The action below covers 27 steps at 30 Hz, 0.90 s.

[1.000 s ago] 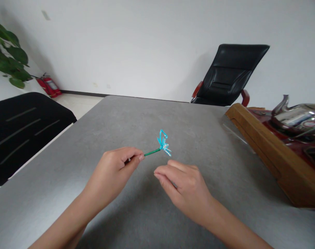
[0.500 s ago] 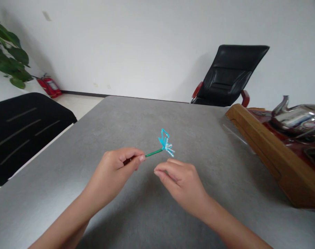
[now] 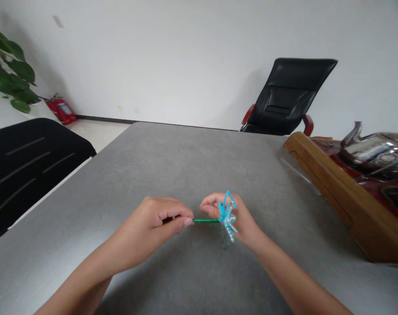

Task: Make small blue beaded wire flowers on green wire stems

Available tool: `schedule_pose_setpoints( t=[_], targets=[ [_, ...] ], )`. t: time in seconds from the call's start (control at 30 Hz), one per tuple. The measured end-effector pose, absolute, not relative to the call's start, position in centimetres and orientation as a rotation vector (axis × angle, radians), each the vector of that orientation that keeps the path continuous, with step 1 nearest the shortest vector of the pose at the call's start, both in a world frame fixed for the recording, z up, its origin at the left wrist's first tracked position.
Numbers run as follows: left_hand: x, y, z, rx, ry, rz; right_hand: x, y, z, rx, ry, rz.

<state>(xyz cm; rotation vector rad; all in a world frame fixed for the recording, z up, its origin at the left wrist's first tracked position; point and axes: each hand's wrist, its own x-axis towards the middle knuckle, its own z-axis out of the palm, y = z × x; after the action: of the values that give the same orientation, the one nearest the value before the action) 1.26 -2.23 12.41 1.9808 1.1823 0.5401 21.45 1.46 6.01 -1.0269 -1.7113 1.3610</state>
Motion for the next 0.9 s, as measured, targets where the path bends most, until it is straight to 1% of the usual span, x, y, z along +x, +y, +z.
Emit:
schedule_pose_setpoints(
  t=[0.1, 0.27, 0.5, 0.63, 0.9],
  targets=[
    [1.3, -2.3, 12.5, 2.067, 1.071, 0.458, 21.6, 1.8, 5.6, -1.063, -1.720, 1.368],
    [1.4, -2.4, 12.4, 2.227, 0.985, 0.297, 21.9, 2.0, 5.3, -0.945, -1.764, 1.345],
    [1.5, -2.8, 12.0, 2.369, 1.060, 0.193, 22.6, 1.7, 7.2, -0.887, -1.911, 1.204],
    [1.4, -3.0, 11.7, 2.420, 1.126, 0.152, 22.7, 1.3, 8.2, -0.916, -2.011, 1.037],
    [1.7, -2.9, 11.6, 2.504, 1.316, 0.072, 22.5, -0.4, 9.4, -0.944, -2.201, 0.550]
  ],
)
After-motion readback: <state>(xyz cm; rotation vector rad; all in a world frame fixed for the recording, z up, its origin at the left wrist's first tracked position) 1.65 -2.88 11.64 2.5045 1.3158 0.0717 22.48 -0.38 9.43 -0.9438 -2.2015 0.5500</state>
